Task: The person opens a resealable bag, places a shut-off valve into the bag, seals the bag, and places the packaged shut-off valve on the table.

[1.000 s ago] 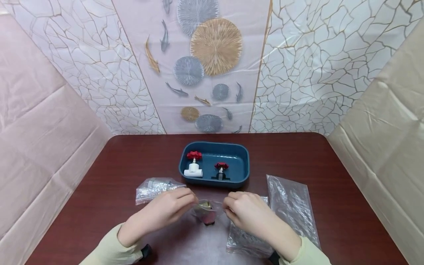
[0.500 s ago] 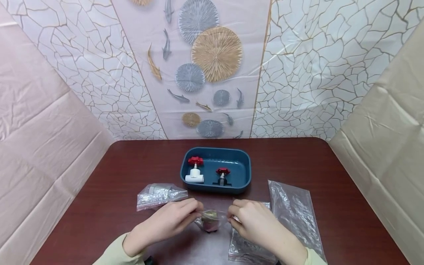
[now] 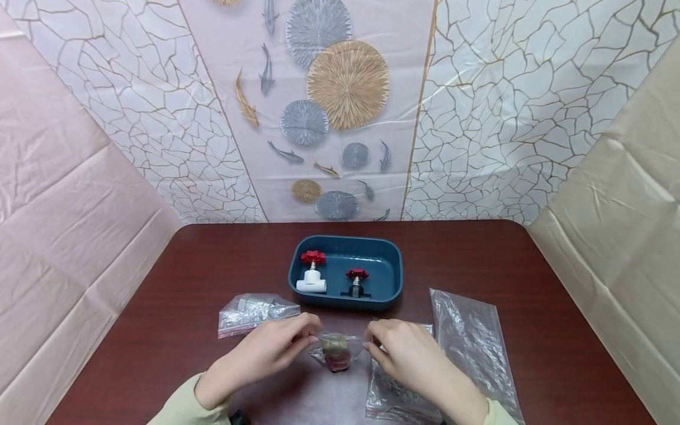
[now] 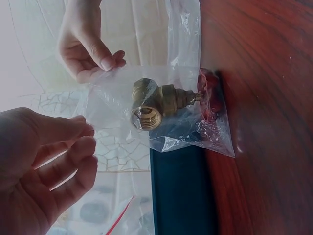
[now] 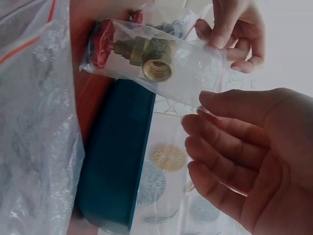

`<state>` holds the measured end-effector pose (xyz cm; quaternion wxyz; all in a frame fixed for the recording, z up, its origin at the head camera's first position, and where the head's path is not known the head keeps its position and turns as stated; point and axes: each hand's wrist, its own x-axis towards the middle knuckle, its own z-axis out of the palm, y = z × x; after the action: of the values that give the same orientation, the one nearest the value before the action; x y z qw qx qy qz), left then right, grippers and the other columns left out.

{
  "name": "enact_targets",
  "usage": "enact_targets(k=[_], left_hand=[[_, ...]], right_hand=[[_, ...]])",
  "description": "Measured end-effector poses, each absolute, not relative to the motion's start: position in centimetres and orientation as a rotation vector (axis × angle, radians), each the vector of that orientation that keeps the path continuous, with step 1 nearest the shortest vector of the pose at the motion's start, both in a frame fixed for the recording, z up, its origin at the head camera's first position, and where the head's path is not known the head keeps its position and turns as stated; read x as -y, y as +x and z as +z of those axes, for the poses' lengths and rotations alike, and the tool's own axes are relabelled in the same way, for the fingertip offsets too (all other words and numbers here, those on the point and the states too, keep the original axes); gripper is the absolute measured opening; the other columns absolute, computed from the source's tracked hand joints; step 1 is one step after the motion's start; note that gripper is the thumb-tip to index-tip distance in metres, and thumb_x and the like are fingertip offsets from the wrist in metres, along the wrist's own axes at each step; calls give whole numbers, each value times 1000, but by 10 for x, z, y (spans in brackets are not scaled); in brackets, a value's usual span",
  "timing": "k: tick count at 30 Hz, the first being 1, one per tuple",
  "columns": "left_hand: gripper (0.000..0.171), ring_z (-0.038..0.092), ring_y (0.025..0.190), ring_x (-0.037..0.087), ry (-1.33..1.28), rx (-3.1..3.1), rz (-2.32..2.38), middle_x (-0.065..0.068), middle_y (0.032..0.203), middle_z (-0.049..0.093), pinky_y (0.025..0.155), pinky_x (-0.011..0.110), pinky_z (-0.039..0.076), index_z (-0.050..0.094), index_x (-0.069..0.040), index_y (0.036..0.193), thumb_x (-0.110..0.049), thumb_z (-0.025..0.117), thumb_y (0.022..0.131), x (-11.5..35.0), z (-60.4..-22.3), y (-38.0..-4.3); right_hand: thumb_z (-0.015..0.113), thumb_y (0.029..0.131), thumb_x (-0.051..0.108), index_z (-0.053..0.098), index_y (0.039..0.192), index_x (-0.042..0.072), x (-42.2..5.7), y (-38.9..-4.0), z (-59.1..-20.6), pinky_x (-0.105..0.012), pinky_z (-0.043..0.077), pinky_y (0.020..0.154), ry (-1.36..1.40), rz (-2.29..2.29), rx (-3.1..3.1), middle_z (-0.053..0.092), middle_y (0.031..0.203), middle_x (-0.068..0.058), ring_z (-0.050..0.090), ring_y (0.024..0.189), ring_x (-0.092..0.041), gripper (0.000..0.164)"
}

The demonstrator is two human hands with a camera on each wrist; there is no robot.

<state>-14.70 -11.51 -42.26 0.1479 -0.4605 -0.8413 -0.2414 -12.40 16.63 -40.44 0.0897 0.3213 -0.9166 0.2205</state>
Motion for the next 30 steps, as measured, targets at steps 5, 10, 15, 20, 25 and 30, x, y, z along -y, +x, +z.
enact_targets(k=[5,10,15,20,25,30], left_hand=[[24,61,70,1,-1315,2389,-679,-8,85,65,61,19,50,57,-14,117,-11,68,96,116,-422,-149],[23,63,72,5,-1315,2376,-646,-6,89,67,62,22,51,58,-13,116,-10,68,96,116,-420,-151],[23,64,72,6,-1316,2349,-619,-5,88,68,62,25,52,61,-10,114,-7,69,93,115,-421,-154],[24,63,70,7,-1323,2365,-565,-6,86,66,61,25,52,61,-11,114,-6,69,92,112,-420,-154],[24,64,73,8,-1316,2400,-545,-7,87,66,63,26,52,61,-12,115,-7,69,93,110,-419,-153],[21,65,82,9,-1296,2417,-552,-6,94,67,72,27,54,63,-12,116,-12,67,95,108,-418,-155]], right_hand=[[76,89,15,69,86,24,-167,-124,-408,-22,43,50,984,642,2657,63,78,17,51,63,6,12],[77,88,15,70,87,23,-167,-124,-411,-22,45,51,998,620,2603,66,79,15,54,64,4,11],[77,87,16,69,87,23,-167,-124,-413,-22,46,51,999,591,2574,67,79,14,55,64,3,11],[77,88,17,68,86,26,-167,-124,-412,-23,45,52,993,552,2584,65,77,16,54,64,3,12],[77,88,20,66,84,28,-168,-124,-412,-23,42,51,974,539,2608,61,76,19,50,62,5,15],[78,87,18,67,88,27,-167,-127,-411,-23,45,54,939,550,2641,63,81,17,55,65,2,14]])
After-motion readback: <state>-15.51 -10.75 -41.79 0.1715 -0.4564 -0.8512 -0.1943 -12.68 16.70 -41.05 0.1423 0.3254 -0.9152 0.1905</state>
